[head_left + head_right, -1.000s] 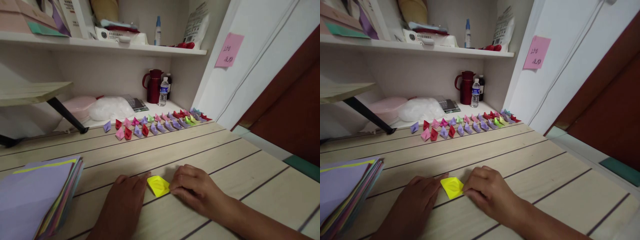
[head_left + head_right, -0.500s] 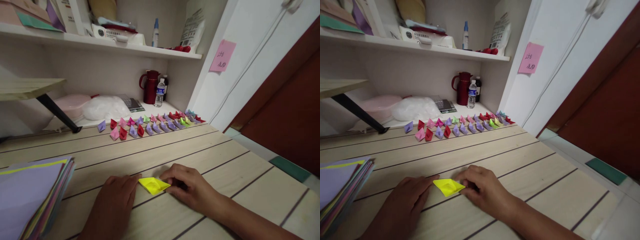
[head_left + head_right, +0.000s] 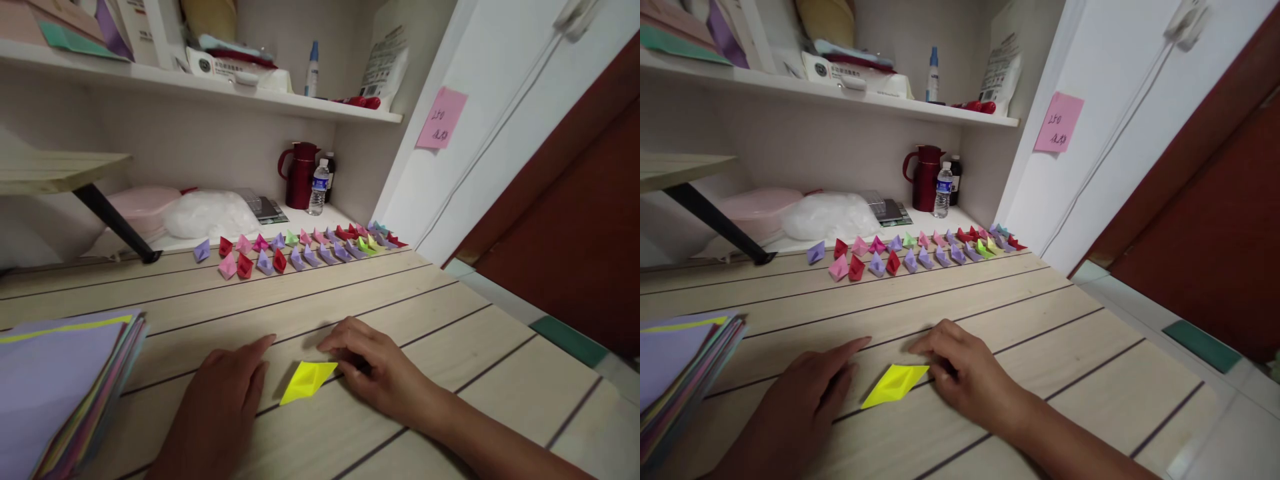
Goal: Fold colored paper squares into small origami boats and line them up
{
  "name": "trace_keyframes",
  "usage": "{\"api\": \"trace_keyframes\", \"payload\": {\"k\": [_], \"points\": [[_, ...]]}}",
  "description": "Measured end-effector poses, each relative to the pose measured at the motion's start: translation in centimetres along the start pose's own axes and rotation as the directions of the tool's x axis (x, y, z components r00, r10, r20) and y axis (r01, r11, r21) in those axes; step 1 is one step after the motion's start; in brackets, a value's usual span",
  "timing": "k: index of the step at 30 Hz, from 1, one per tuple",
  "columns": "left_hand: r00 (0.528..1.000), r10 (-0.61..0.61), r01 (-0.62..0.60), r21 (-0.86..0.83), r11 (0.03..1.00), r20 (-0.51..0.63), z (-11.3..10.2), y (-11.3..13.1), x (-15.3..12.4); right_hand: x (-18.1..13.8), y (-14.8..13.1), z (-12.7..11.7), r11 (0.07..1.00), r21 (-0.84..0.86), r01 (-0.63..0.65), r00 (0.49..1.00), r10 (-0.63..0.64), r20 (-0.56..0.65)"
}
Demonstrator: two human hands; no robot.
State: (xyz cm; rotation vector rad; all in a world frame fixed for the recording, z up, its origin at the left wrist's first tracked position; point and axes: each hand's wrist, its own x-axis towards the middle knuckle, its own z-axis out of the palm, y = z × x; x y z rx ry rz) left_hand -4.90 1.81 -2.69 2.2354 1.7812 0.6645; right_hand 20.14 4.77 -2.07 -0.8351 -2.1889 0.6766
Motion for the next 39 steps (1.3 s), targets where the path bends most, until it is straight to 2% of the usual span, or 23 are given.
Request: {"api": "trace_keyframes", "payload": {"k": [7,13,18,23,29,31,35,39], "points": [[0.998,0.025,-0.026,-0.02,0.999,-0.052,0.3,-0.3,-0.4,-0.4,0.1,-0.1,0.996,-0.003,-0.084,0.996,0.084,0.032],[0.998,0.032,-0.032,-0.001,0.999,-0.061,0.2,-0.3,-0.6,-0.7,-0.6,-0.4,0.998,0.055,0.027,0.981,-0.037,0.193],[0.998,0.008,-0.008,0.009,1.0,-0.062,-0.1,-0.3,-0.6,-0.8,-0.7,-0.7,0.996,0.068,0.066,0.964,-0.081,0.252],[0.999,-0.022,0.022,0.012,1.0,-0.046,-0.3,0.2,-0.5,-1.0,-0.4,-0.5,0.99,0.024,0.14,0.96,-0.142,0.241],[0.999,-0.021,0.021,0.009,1.0,-0.039,-0.5,0.4,-0.6,-1.1,-0.6,-0.2,0.95,-0.154,0.271,0.937,-0.224,0.268],[0.999,-0.003,0.004,0.011,1.0,-0.042,-0.4,0.4,-0.6,-1.1,-0.6,-0.3,0.948,-0.168,0.272,0.939,-0.222,0.264],[0.999,0.015,-0.014,0.015,1.0,-0.047,-0.3,0.1,-0.6,-1.0,-0.6,-0.4,0.969,-0.088,0.232,0.953,-0.208,0.22],[0.999,0.008,-0.008,0.001,1.0,-0.039,-0.3,0.0,-0.5,-0.9,-0.6,-0.3,0.986,-0.058,0.159,0.974,-0.146,0.175]]}}
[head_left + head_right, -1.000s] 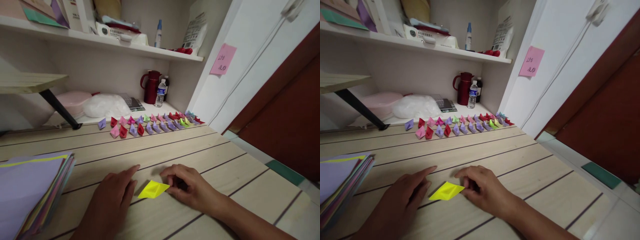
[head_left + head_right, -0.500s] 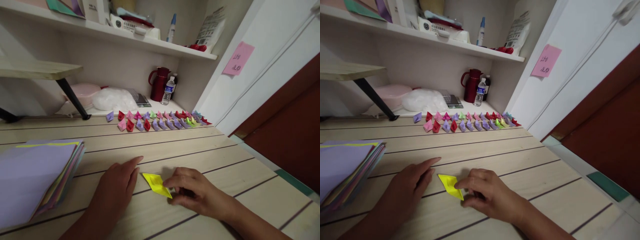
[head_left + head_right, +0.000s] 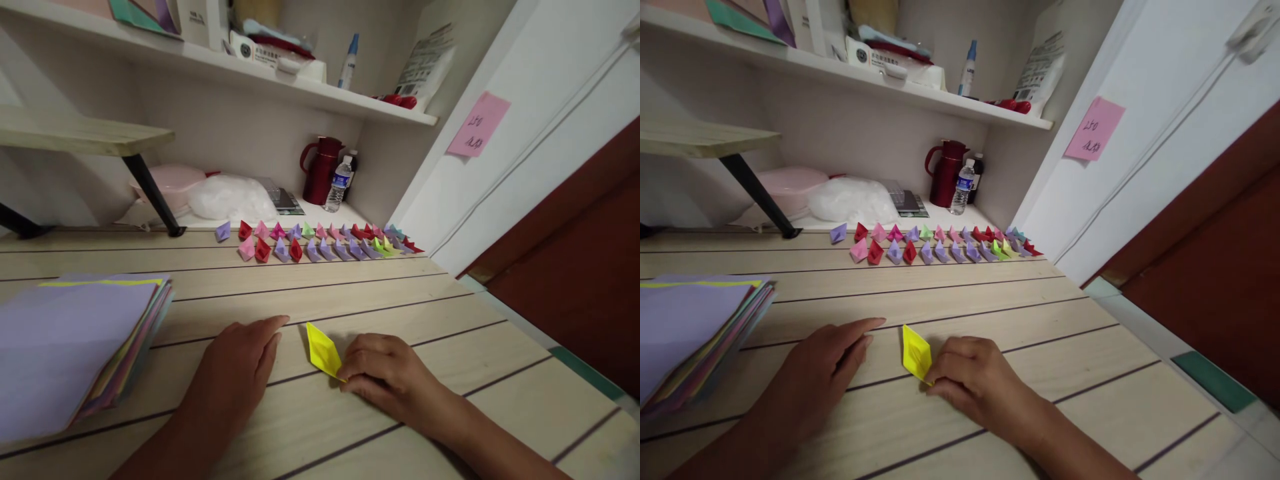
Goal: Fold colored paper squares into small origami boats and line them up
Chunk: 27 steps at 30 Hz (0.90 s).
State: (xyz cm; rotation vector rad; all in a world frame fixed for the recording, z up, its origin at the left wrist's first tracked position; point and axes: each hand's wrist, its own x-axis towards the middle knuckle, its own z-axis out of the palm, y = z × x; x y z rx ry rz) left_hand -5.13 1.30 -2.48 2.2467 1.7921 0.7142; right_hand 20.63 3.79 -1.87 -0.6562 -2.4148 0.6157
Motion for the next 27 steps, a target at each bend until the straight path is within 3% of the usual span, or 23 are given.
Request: {"api": "trace_keyframes", "payload": {"k": [4,8,10,14,17,21,27], "points": [[0.999,-0.045,0.045,-0.031,0.998,0.008,-0.2,0.0,0.1,-0.1,0.2,0.1,0.984,0.094,-0.151,0.987,0.156,-0.046],[0.992,-0.124,0.123,-0.063,0.99,-0.011,-0.2,0.2,0.1,0.3,0.8,-0.2,0.884,0.222,-0.411,0.893,0.439,-0.098],[0.993,-0.114,0.112,-0.054,0.992,-0.026,-0.2,0.3,0.2,1.4,1.0,-0.6,0.856,0.263,-0.445,0.871,0.482,-0.092],[0.998,-0.062,0.061,-0.041,0.997,-0.014,-0.1,0.4,0.1,5.8,0.5,-1.0,0.893,0.256,-0.369,0.908,0.406,-0.105],[1.0,-0.012,0.013,-0.043,0.999,0.027,0.1,0.3,-0.1,10.5,-0.2,0.3,0.932,0.232,-0.278,0.933,0.319,-0.166],[0.998,0.015,-0.011,-0.059,0.998,0.062,0.3,0.0,0.0,17.5,0.0,3.3,0.968,0.078,-0.239,0.901,0.251,-0.353],[0.998,-0.003,0.009,-0.088,0.996,0.065,-0.1,-0.2,0.1,24.9,0.4,6.7,0.949,-0.087,-0.302,0.868,0.237,-0.436]]}}
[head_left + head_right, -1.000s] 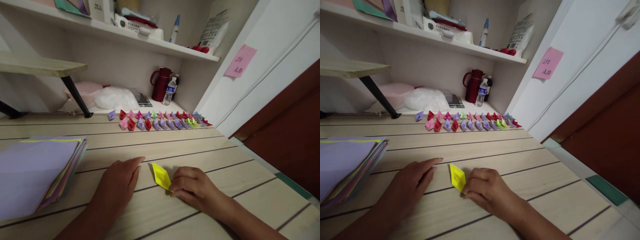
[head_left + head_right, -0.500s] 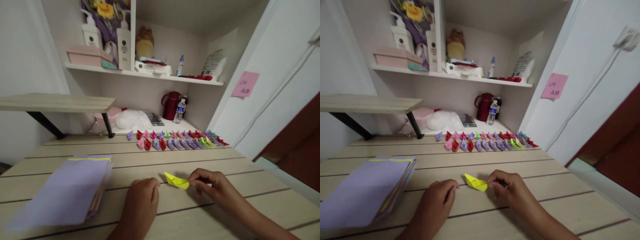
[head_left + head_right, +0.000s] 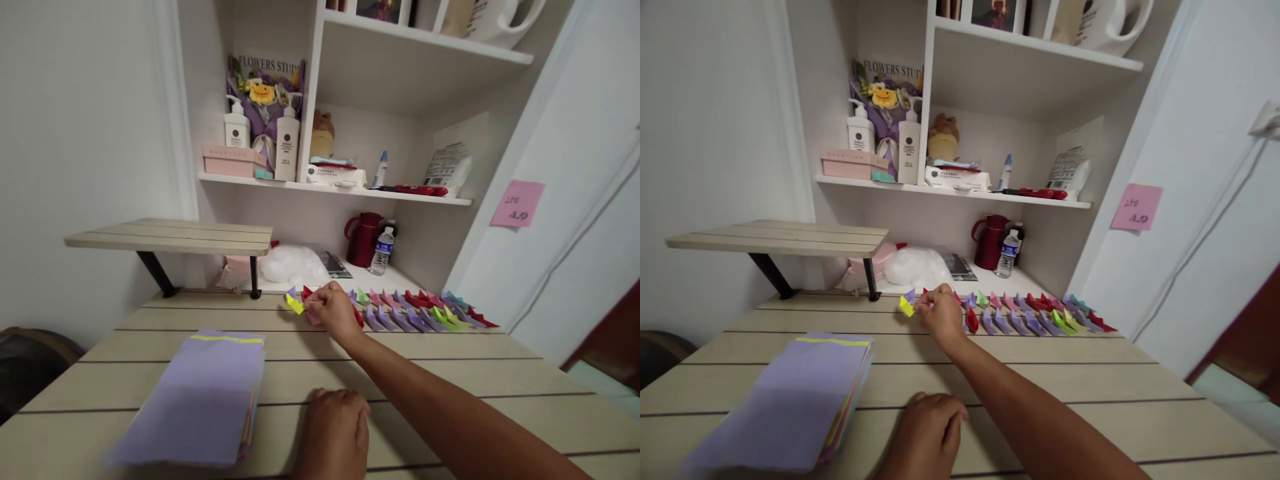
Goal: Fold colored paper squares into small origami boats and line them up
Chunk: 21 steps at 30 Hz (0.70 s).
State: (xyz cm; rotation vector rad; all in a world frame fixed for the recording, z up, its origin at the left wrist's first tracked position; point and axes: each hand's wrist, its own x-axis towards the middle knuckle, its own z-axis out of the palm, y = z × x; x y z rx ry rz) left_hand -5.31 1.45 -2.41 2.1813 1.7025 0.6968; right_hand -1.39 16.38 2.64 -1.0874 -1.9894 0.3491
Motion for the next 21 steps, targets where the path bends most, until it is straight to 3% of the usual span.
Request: {"api": "trace_keyframes", "payload": {"k": [9,21], "points": [[0.999,-0.016,0.017,0.007,1.0,-0.046,0.4,-0.4,0.0,-0.8,-0.6,2.7,0.961,-0.273,0.038,0.999,-0.041,-0.008],[0.999,0.021,-0.022,-0.031,0.999,-0.051,1.3,-0.8,-0.2,-2.3,1.7,3.6,0.915,-0.403,0.016,1.0,-0.016,0.003]]}}
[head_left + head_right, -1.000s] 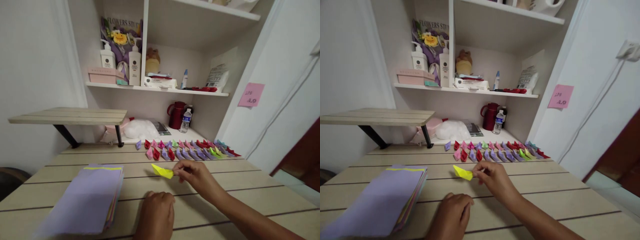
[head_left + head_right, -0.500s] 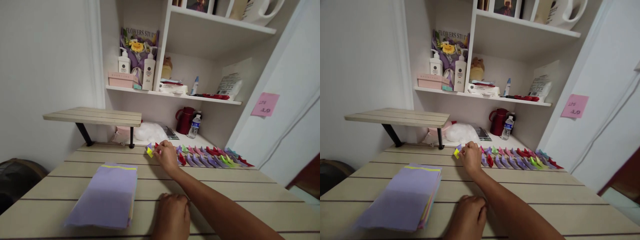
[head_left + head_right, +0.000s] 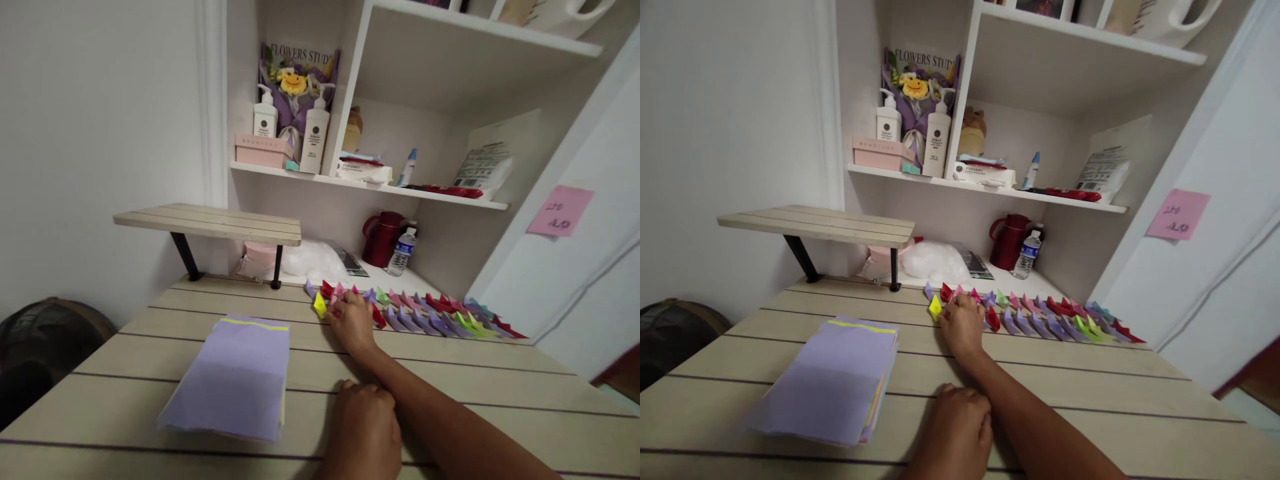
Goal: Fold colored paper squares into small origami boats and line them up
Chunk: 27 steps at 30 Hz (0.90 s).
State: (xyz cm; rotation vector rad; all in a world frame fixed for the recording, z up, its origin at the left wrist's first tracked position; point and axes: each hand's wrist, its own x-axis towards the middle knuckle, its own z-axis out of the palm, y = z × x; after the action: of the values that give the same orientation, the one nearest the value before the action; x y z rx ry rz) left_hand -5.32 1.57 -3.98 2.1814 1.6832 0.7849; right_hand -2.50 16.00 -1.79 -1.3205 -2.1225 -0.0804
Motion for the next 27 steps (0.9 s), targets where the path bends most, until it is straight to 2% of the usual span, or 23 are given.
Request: {"api": "trace_keyframes", "payload": {"k": [14,20,23,27], "points": [[1.0,-0.007,0.007,-0.005,1.0,0.001,0.1,0.0,0.1,-0.2,-0.1,-0.1,1.0,-0.022,0.0,1.0,-0.001,-0.017],[1.0,-0.001,0.001,-0.008,1.0,0.013,0.1,0.0,0.0,-0.2,-0.1,-1.0,0.997,-0.042,0.061,0.998,-0.062,-0.019],[0.999,-0.004,0.004,-0.015,1.0,0.032,-0.2,0.2,0.0,1.3,0.1,-1.8,0.99,-0.07,0.12,0.992,-0.122,-0.015],[0.997,-0.019,0.021,-0.026,0.999,0.073,-0.6,0.5,0.4,5.4,-0.1,-2.8,0.962,-0.138,0.237,0.971,-0.237,0.017]]}}
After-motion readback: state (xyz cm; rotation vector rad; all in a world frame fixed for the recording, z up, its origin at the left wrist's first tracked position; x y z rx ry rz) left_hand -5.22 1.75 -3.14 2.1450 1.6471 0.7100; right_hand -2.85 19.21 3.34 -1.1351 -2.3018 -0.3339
